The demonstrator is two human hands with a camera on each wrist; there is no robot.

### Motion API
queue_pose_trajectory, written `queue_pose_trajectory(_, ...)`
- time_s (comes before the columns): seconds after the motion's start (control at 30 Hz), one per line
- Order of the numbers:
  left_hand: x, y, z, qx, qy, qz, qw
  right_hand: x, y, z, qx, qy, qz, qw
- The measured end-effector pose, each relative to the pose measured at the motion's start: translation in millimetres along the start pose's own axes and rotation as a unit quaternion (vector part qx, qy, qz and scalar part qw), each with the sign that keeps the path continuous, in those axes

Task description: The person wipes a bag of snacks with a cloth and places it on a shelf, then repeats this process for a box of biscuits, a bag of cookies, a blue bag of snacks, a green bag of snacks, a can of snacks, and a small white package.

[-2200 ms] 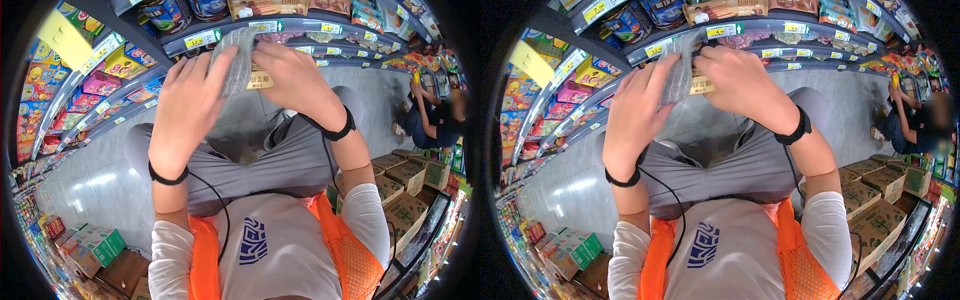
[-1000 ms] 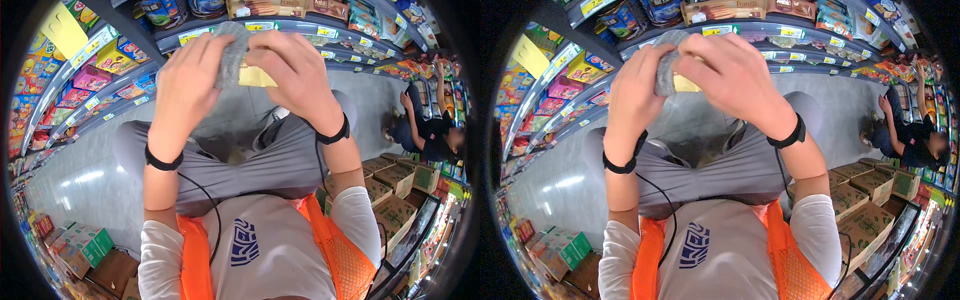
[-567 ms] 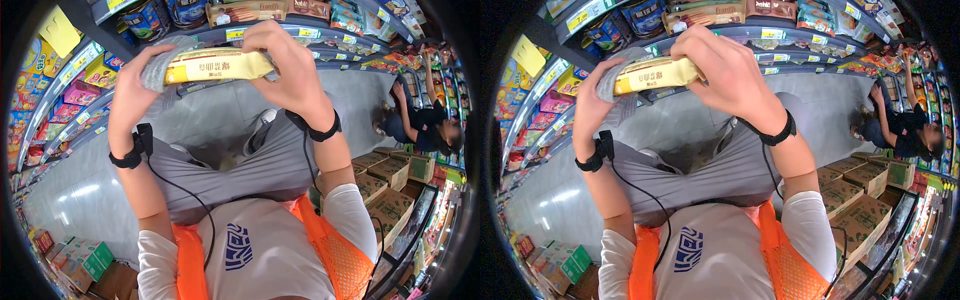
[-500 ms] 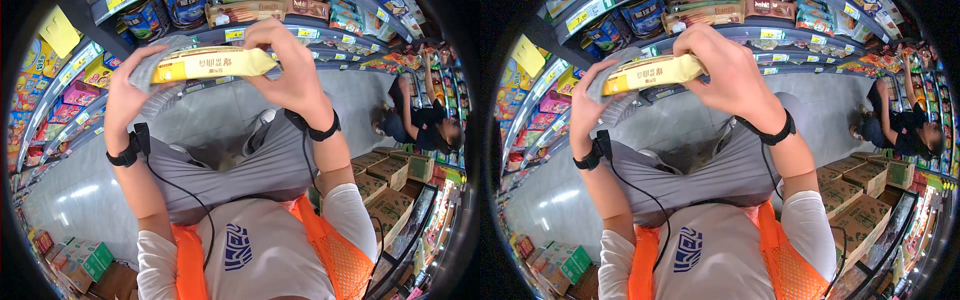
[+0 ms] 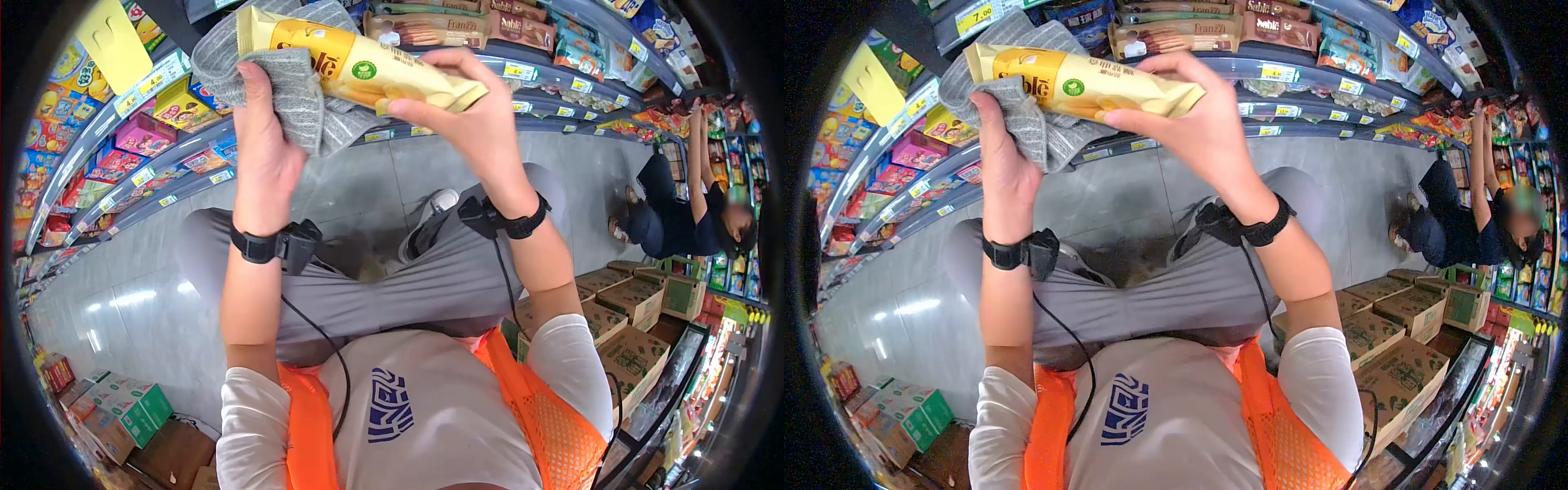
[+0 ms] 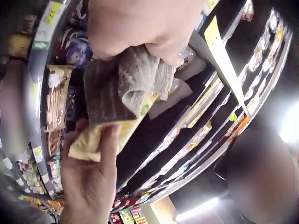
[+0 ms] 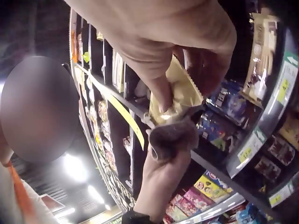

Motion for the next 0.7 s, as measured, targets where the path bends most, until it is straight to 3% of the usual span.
queue_pose_trajectory(0.1, -11.4, -5.4, 14.0, -0.002, 0.01, 0.009, 1.0, -7.4, 2.3, 12.4, 0.05, -0.021, 0.057, 0.997)
queue_pose_trajectory(0.33, -49.0, -36.7, 38.8, 0.045, 0.033, -0.008, 0.998, -12.0, 5.3, 25.9, 0.091, 0.013, -0.012, 0.996)
queue_pose_trajectory(0.4, -52.5, -42.5, 44.0, 0.026, 0.032, 0.003, 0.999, -7.3, 6.8, 19.3, 0.08, -0.02, 0.025, 0.996)
queue_pose_trajectory(0.5, -39.2, -22.0, 31.5, 0.029, 0.072, -0.046, 0.996, 1.8, 7.8, 2.6, 0.068, -0.069, 0.057, 0.994)
queue_pose_trajectory(0.63, -20.0, 15.9, 15.8, 0.014, 0.113, 0.002, 0.994, 9.8, -14.2, -39.1, 0.051, -0.077, 0.088, 0.992)
queue_pose_trajectory(0.67, -20.2, 22.0, 18.5, 0.026, 0.072, 0.053, 0.996, 12.1, -22.0, -53.8, 0.041, -0.067, 0.077, 0.994)
queue_pose_trajectory(0.7, -20.2, 24.9, 17.2, 0.026, 0.066, 0.048, 0.996, 14.0, -28.1, -69.4, 0.031, -0.058, 0.066, 0.996)
Point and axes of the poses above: each hand's wrist, its own x-axis towards the middle knuckle, its own z-axis out of the palm, y = z × x, the point moved 2 cm from there along x, towards the middle knuckle, and after that the axes turned 5 degrees about -z, right-handed, at the moved point
